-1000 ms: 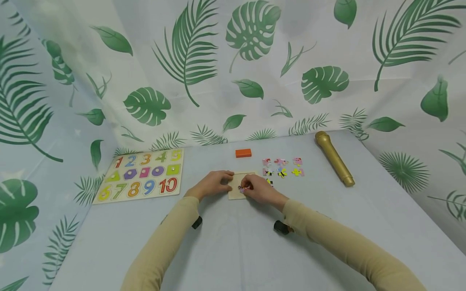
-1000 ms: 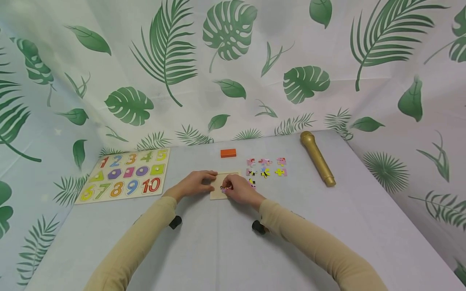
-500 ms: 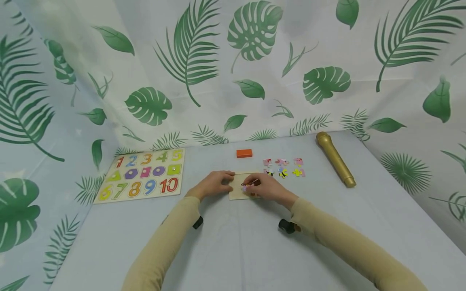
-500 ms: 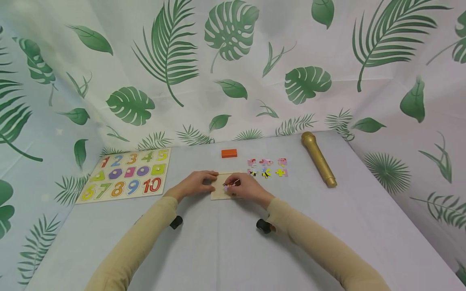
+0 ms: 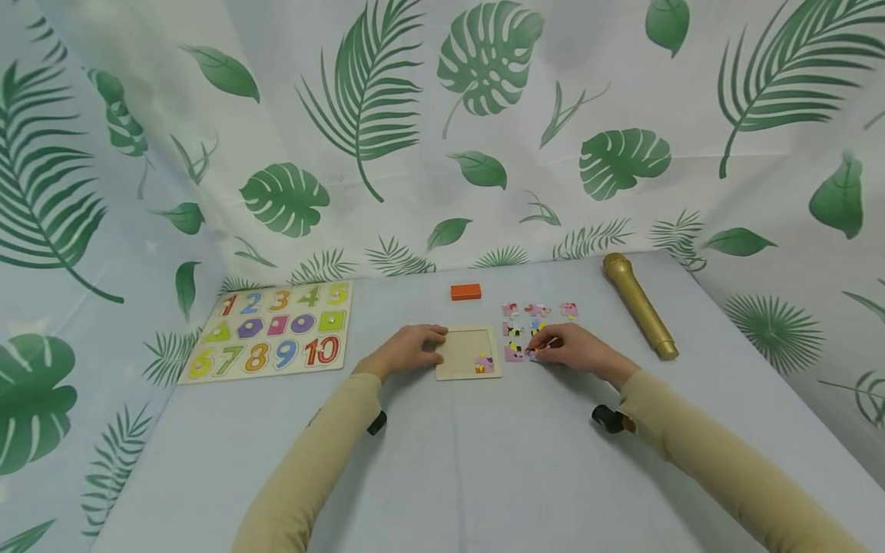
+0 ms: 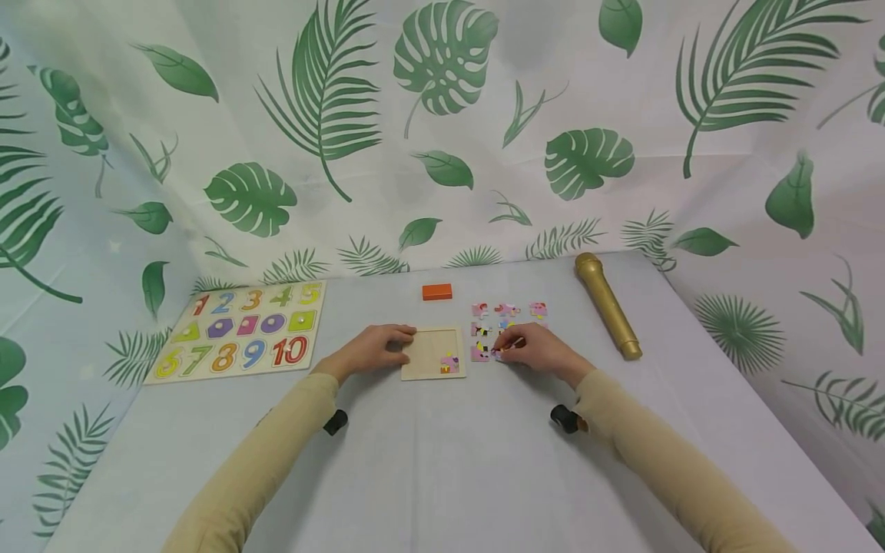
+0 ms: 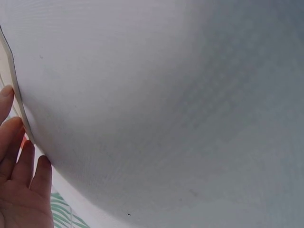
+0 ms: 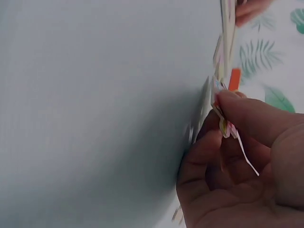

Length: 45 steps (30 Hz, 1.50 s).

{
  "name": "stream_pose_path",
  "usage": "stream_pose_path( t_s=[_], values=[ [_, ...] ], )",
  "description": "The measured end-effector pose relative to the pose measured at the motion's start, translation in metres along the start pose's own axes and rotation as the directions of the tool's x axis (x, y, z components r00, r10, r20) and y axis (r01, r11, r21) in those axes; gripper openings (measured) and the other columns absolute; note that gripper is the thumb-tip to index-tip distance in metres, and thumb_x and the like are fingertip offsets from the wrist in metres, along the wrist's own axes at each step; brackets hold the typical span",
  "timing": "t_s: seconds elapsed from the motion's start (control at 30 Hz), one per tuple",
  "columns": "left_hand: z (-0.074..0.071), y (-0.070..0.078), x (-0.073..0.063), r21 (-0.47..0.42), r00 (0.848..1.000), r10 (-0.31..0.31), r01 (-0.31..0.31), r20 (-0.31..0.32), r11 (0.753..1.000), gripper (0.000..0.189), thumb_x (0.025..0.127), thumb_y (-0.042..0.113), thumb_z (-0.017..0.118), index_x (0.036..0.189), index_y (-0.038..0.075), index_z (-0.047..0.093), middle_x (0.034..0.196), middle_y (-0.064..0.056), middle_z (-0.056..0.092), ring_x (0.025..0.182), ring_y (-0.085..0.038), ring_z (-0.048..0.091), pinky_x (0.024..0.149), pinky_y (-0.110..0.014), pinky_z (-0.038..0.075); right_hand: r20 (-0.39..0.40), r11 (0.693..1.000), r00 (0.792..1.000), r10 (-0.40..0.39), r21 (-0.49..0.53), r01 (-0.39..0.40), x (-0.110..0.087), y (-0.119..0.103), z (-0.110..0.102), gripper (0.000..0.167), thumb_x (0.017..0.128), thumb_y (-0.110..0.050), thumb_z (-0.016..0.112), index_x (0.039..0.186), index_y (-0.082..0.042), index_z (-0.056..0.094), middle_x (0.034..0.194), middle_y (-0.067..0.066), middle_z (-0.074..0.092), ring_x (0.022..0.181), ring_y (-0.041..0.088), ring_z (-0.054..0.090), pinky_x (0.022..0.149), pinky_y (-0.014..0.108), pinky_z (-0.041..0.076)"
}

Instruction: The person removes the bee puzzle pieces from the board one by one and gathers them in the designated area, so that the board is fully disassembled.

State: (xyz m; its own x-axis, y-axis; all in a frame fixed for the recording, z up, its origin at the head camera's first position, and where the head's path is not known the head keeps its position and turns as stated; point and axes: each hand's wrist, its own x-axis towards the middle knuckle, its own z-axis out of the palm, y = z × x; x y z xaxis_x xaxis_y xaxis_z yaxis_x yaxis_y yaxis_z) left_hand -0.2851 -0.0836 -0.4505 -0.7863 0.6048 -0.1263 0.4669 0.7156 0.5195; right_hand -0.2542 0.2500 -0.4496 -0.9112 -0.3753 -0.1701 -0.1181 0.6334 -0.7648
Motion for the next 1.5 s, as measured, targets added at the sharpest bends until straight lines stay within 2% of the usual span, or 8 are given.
stream_pose_path(
  t_s=[0.13, 0.37, 0.63, 0.87, 1.1, 1.27, 1.5],
  values=[
    [-0.0008, 0.0013, 0.0001, 0.003, 1.0, -0.008, 0.008, 0.002, 1.0, 0.045, 0.092, 0.018, 0.07, 0.132, 0.002, 0.06, 0.146, -0.003, 0.05, 0.139, -0.022, 0.04, 0.115, -0.035, 0.031, 0.017, 1.0, 1.0, -0.002, -0.025, 0.002, -0.0021, 0.0065, -0.0094, 0.017, 0.091, -0.012, 0.068, 0.107, -0.006, 0.068, 0.106, 0.008, 0.066, 0.085, 0.021, 0.051, 0.07, 0.03, 0.046],
    [-0.0015, 0.002, 0.0002, 0.01, 1.0, -0.024, 0.024, 0.012, 1.0, 0.046, 0.091, 0.019, 0.071, 0.133, 0.003, 0.059, 0.146, -0.002, 0.049, 0.139, -0.021, 0.039, 0.116, -0.034, 0.03, 0.036, 0.998, 0.999, -0.028, -0.063, 0.03, 0.0, 0.0041, -0.0087, 0.016, 0.091, -0.013, 0.068, 0.106, -0.007, 0.069, 0.105, 0.006, 0.066, 0.085, 0.02, 0.053, 0.072, 0.032, 0.047],
    [-0.0014, 0.0024, 0.0008, 0.007, 1.0, -0.017, 0.017, 0.015, 1.0, 0.045, 0.091, 0.018, 0.07, 0.132, 0.001, 0.06, 0.146, -0.003, 0.049, 0.139, -0.022, 0.039, 0.116, -0.035, 0.03, -0.001, 0.977, 0.996, -0.086, -0.197, 0.084, 0.004, 0.0036, -0.0038, 0.011, 0.091, -0.011, 0.069, 0.101, -0.009, 0.067, 0.096, 0.002, 0.065, 0.084, 0.018, 0.054, 0.074, 0.032, 0.047],
    [-0.0015, 0.0017, 0.0011, 0.022, 1.0, -0.014, 0.014, 0.013, 1.0, 0.046, 0.092, 0.02, 0.07, 0.132, 0.002, 0.06, 0.147, -0.003, 0.049, 0.14, -0.022, 0.039, 0.116, -0.035, 0.029, -0.028, 0.96, 0.991, -0.132, -0.252, 0.12, 0.0019, 0.0007, -0.0018, 0.021, 0.089, -0.011, 0.071, 0.108, -0.006, 0.063, 0.091, 0.002, 0.06, 0.084, 0.018, 0.052, 0.072, 0.033, 0.046],
    [-0.0005, 0.0011, 0.0009, 0.014, 1.0, -0.009, 0.008, 0.015, 1.0, 0.046, 0.091, 0.02, 0.071, 0.132, 0.001, 0.06, 0.147, -0.004, 0.049, 0.139, -0.023, 0.039, 0.116, -0.036, 0.03, -0.042, 0.953, 0.988, -0.146, -0.273, 0.129, 0.0018, 0.0007, -0.0021, 0.021, 0.088, -0.009, 0.072, 0.108, -0.004, 0.069, 0.101, 0.007, 0.062, 0.089, 0.021, 0.057, 0.076, 0.034, 0.049],
    [0.0004, -0.0001, 0.0017, 0.016, 1.0, -0.002, 0.002, 0.012, 1.0, 0.046, 0.091, 0.02, 0.071, 0.132, 0.002, 0.06, 0.146, -0.004, 0.049, 0.139, -0.022, 0.04, 0.115, -0.036, 0.031, -0.046, 0.948, 0.986, -0.163, -0.285, 0.143, 0.0006, 0.0003, -0.0028, 0.023, 0.087, -0.009, 0.073, 0.109, -0.001, 0.068, 0.1, 0.008, 0.063, 0.088, 0.021, 0.058, 0.075, 0.035, 0.049],
    [0.0, -0.0012, 0.0014, -0.015, 1.0, 0.009, -0.008, 0.017, 1.0, 0.046, 0.092, 0.019, 0.07, 0.132, 0.0, 0.059, 0.147, -0.005, 0.049, 0.14, -0.024, 0.038, 0.116, -0.037, 0.03, -0.05, 0.954, 0.992, -0.118, -0.283, 0.099, 0.0003, 0.0003, -0.0019, 0.024, 0.089, -0.012, 0.072, 0.11, -0.001, 0.07, 0.101, 0.008, 0.062, 0.085, 0.018, 0.054, 0.071, 0.031, 0.047]
  ],
)
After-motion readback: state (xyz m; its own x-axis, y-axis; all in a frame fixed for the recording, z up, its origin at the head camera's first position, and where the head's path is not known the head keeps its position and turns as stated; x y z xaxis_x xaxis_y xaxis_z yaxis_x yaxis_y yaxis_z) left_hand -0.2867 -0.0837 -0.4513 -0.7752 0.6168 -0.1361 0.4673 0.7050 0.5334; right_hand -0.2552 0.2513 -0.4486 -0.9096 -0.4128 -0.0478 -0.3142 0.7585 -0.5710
